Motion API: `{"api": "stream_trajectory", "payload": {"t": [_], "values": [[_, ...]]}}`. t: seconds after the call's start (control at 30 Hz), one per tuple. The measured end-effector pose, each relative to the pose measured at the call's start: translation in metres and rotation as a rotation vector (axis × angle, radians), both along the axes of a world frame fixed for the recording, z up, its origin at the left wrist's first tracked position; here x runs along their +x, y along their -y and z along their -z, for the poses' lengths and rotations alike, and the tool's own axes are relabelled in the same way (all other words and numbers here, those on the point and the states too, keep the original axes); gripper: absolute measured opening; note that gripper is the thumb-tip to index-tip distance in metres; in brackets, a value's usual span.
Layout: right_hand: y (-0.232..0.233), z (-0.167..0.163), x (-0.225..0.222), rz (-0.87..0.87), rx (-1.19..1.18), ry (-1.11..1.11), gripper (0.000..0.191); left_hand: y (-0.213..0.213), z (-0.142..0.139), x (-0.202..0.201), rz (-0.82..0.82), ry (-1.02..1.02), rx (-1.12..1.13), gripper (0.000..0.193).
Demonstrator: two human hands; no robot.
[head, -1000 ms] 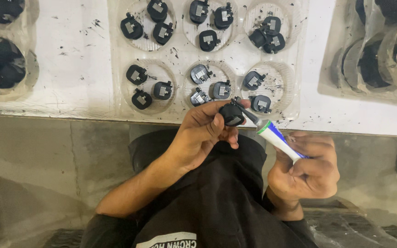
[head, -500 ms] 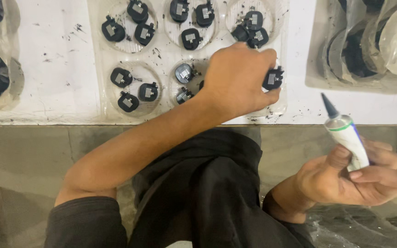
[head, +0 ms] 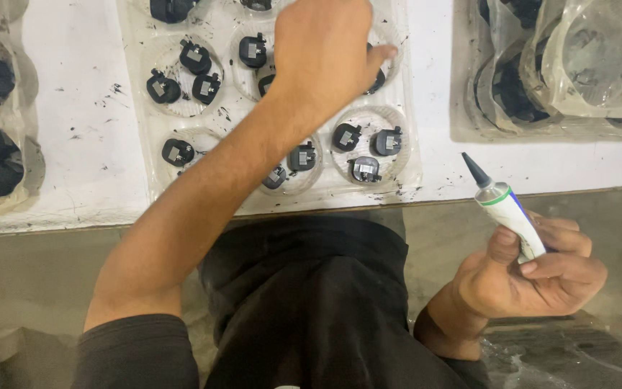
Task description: The person picks up small black plastic plug components one at a time from a tray and squeezes adhesive from a tube onto each component, then places it back. Midway, the person wipes the adhesive tube with a gray cloth and continues applying adhesive to more components.
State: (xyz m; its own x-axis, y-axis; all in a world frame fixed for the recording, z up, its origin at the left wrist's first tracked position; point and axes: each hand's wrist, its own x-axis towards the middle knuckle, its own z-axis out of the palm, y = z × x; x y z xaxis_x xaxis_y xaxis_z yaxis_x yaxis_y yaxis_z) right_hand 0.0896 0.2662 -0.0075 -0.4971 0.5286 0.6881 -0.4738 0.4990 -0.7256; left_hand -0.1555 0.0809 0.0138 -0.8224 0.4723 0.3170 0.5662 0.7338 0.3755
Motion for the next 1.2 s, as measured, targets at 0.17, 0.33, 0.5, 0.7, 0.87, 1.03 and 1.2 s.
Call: {"api": "stream_trajectory", "payload": {"t": [0.17, 0.33, 0.5, 0.7, 0.87, 1.03, 1.2], "values": [[0.006, 0.002, 0.005, -0.037, -0.028, 0.020, 0.043, -0.020, 0.021, -0.028, -0.127, 0.131, -0.186, 0.048], [0.010, 0.005, 0.004, -0.048, -0.053, 0.013, 0.043, -0.022, 0.027, -0.028, -0.102, 0.106, -0.113, 0.039], [0.020, -0.002, -0.002, -0.124, -0.269, -0.007, 0.043, -0.005, 0.008, -0.015, 0.016, -0.042, 0.234, 0.024], [0.039, -0.009, -0.006, -0.295, -0.513, 0.038, 0.040, 0.051, -0.016, 0.060, 0.235, 0.560, 0.862, 0.028], [0.055, 0.001, -0.002, -0.306, -0.397, 0.107, 0.040, 0.075, -0.030, 0.129, 0.119, 0.766, 1.236, 0.058], [0.062, 0.006, -0.003, -0.318, -0.313, -0.007, 0.040, 0.088, -0.034, 0.155, 0.160, 0.784, 1.267, 0.048], [0.069, -0.004, 0.002, -0.216, -0.126, 0.003, 0.043, 0.088, -0.037, 0.166, 0.108, 0.722, 1.170, 0.048]]}}
